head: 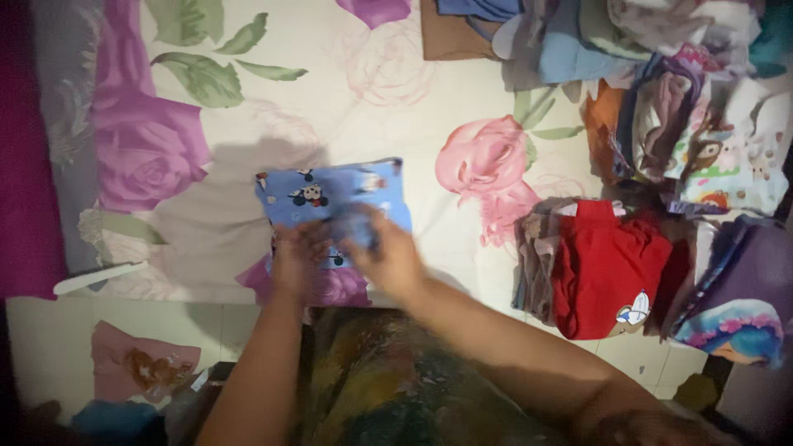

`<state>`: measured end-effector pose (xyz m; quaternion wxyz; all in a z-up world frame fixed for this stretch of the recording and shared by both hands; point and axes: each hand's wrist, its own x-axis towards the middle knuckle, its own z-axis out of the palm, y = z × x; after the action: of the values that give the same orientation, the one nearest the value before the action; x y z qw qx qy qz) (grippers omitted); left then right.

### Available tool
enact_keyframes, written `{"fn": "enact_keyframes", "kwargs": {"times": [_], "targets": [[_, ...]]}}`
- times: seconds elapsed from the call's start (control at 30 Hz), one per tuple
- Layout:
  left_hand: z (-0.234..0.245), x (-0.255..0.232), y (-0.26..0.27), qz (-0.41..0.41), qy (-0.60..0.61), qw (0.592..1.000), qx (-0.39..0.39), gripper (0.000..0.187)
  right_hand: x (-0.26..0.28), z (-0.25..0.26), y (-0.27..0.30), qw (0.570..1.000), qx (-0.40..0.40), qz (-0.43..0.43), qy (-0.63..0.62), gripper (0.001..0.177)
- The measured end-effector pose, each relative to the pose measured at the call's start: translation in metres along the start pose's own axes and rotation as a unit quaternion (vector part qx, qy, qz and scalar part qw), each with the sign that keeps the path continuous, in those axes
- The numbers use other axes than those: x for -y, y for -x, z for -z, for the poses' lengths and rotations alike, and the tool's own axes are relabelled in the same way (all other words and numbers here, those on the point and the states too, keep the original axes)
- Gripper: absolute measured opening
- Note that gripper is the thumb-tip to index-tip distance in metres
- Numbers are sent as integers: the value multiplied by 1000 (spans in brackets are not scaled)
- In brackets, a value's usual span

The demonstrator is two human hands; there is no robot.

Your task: The person folds several items of clothing by hand on a bed, including a pink shirt and a blue patterned garment, and places them into organized stacks.

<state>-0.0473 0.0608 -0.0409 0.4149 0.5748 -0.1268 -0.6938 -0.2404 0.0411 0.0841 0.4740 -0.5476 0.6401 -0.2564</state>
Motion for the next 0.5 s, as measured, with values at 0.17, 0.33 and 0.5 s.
{"fn": "enact_keyframes", "kwargs": {"times": [0.17, 0.33, 0.5], "targets": [[10, -40, -2, 155, 140, 965, -160, 64, 3, -35, -5, 999, 34, 11, -5, 52], [32, -10, -14, 41, -138, 981, -131, 47, -86, -28, -39, 978, -167, 18, 125, 50], [60, 13, -1, 0, -183, 974, -133, 39, -128, -17, -75, 979, -73, -190, 20, 64]]}}
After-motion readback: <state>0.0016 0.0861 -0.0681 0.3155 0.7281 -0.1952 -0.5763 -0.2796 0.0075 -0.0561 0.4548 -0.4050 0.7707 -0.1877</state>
